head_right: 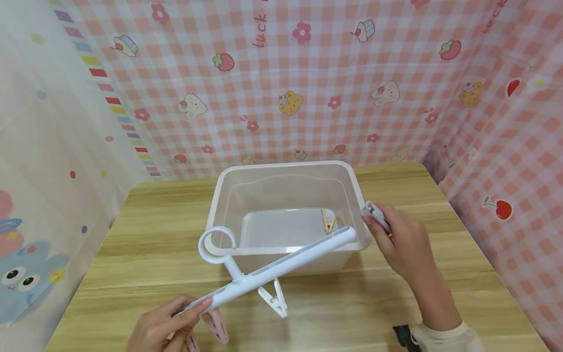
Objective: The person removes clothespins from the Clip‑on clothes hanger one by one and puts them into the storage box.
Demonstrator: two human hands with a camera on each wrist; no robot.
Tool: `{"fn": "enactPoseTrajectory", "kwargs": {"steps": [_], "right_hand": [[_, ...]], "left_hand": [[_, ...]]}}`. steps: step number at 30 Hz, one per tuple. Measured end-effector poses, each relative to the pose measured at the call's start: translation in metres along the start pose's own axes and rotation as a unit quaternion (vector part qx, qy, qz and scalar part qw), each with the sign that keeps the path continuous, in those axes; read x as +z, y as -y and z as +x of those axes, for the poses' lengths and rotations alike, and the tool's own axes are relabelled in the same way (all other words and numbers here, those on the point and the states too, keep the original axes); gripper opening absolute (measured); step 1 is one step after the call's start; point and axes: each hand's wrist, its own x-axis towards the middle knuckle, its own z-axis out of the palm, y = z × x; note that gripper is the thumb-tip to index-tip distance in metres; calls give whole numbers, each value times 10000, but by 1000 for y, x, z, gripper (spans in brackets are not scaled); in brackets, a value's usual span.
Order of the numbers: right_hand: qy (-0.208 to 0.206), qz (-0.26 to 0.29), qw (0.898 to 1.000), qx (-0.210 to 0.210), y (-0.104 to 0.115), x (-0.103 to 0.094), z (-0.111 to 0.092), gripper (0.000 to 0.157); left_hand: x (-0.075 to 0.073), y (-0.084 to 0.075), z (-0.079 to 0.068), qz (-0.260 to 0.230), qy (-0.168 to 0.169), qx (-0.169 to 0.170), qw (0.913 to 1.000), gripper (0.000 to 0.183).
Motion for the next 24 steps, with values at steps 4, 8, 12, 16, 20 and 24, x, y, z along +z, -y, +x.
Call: {"fn": "enactPoseTrajectory", "kwargs": {"steps": [4, 8, 12, 16, 20, 24], "right_hand": [[505, 12, 9985, 225, -17, 7, 15, 57], [1212, -69, 9916, 438, -30, 19, 25, 26], [1725, -307, 9840, 327, -39, 34, 34, 13], [2016, -452, 9783, 124, -44, 47, 42, 17], [2286, -474, 9723, 77, -43, 55, 50, 20], [2602, -399, 9647, 99, -40, 63, 60, 18]], "left_hand": [[4, 1, -1, -134, 22, 74, 9999, 40], [3, -4, -2, -202, 206, -168, 9994, 59], [1, -6, 1, -186, 316, -331, 9988, 68], [-1, -6, 3, -96, 418, -407, 9982, 69], [-1, -4, 5, -51, 426, -366, 9984, 69], [0, -3, 6, -30, 389, -321, 9987, 68]]}}
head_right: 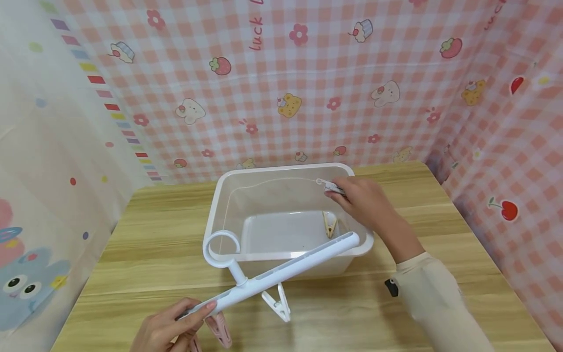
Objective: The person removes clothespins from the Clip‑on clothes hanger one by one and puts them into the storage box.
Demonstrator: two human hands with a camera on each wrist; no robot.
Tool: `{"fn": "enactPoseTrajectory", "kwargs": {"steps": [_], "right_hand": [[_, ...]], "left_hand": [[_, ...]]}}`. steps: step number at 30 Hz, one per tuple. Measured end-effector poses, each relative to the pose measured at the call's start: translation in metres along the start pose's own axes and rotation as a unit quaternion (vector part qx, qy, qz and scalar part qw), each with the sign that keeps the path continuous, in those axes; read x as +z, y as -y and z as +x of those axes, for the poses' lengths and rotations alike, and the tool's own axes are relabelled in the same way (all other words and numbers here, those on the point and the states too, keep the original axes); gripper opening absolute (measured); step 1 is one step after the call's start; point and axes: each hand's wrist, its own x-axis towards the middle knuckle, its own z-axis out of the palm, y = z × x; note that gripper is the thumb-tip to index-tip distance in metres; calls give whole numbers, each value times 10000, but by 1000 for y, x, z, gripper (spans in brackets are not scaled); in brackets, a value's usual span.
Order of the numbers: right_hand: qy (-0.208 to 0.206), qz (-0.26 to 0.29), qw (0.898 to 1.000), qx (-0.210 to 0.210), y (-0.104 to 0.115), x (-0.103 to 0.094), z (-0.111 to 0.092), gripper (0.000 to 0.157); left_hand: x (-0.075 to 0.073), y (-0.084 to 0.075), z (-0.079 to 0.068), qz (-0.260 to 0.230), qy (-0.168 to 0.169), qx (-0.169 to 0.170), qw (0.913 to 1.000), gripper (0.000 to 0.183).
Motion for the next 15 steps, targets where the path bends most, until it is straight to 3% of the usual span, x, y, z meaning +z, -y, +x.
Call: {"fn": "enactPoseTrajectory", "kwargs": {"steps": [8, 15], "right_hand": [[389, 115, 9991, 90, 2, 2, 24, 16], [500, 39, 9987, -2, 1, 8, 27, 16]], "left_hand": [[2, 5, 4, 42, -69, 81, 9999, 68], [6, 8, 3, 47, -226, 307, 9993, 66]]}}
